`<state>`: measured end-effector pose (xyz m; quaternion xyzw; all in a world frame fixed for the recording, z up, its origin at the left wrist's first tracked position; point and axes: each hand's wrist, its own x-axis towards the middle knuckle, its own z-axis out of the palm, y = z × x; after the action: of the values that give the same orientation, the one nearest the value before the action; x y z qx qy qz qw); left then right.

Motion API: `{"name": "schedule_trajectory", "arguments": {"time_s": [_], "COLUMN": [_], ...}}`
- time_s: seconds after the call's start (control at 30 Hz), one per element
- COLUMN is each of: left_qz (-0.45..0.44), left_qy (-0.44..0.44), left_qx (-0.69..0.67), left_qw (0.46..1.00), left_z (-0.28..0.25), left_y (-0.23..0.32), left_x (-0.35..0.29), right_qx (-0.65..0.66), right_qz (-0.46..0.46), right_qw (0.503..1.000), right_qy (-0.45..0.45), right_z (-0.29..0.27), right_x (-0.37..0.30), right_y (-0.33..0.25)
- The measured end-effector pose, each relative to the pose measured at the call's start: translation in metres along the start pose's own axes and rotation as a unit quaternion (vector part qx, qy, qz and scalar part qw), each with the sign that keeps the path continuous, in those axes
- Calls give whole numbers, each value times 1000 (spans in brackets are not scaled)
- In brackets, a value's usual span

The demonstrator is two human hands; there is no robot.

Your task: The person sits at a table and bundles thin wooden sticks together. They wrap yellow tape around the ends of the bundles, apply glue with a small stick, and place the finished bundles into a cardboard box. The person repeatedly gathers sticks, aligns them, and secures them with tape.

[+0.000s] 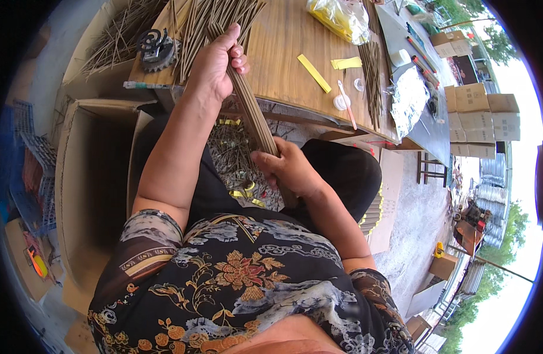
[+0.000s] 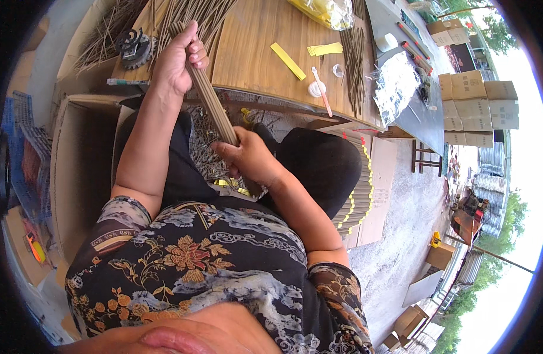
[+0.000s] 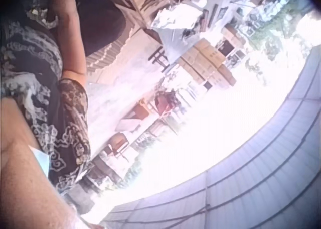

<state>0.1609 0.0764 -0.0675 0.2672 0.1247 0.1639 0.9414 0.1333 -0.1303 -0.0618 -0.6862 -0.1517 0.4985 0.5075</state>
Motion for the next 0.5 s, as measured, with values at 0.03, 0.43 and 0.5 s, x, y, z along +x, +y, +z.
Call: {"name": "schedule_trajectory", "arguments": {"time_s": [0.03, 0.43, 0.5], "left_qz": [17, -5, 7], "left_qy": [60, -103, 17], "left_qx": [30, -79, 13], "left_qw": [998, 992, 1000], "left_z": [3, -7, -3], "left_y": [-1, 2, -8], "left_x": [-2, -2, -5], "right_qx": [-81, 4, -121], "right_qz": [-7, 6, -17], "right_qw": [995, 999, 991], "right_qy": [49, -31, 52], "right_z": [2, 7, 8], "right_x": [-2, -11, -3], "right_y": [-2, -6, -6]}}
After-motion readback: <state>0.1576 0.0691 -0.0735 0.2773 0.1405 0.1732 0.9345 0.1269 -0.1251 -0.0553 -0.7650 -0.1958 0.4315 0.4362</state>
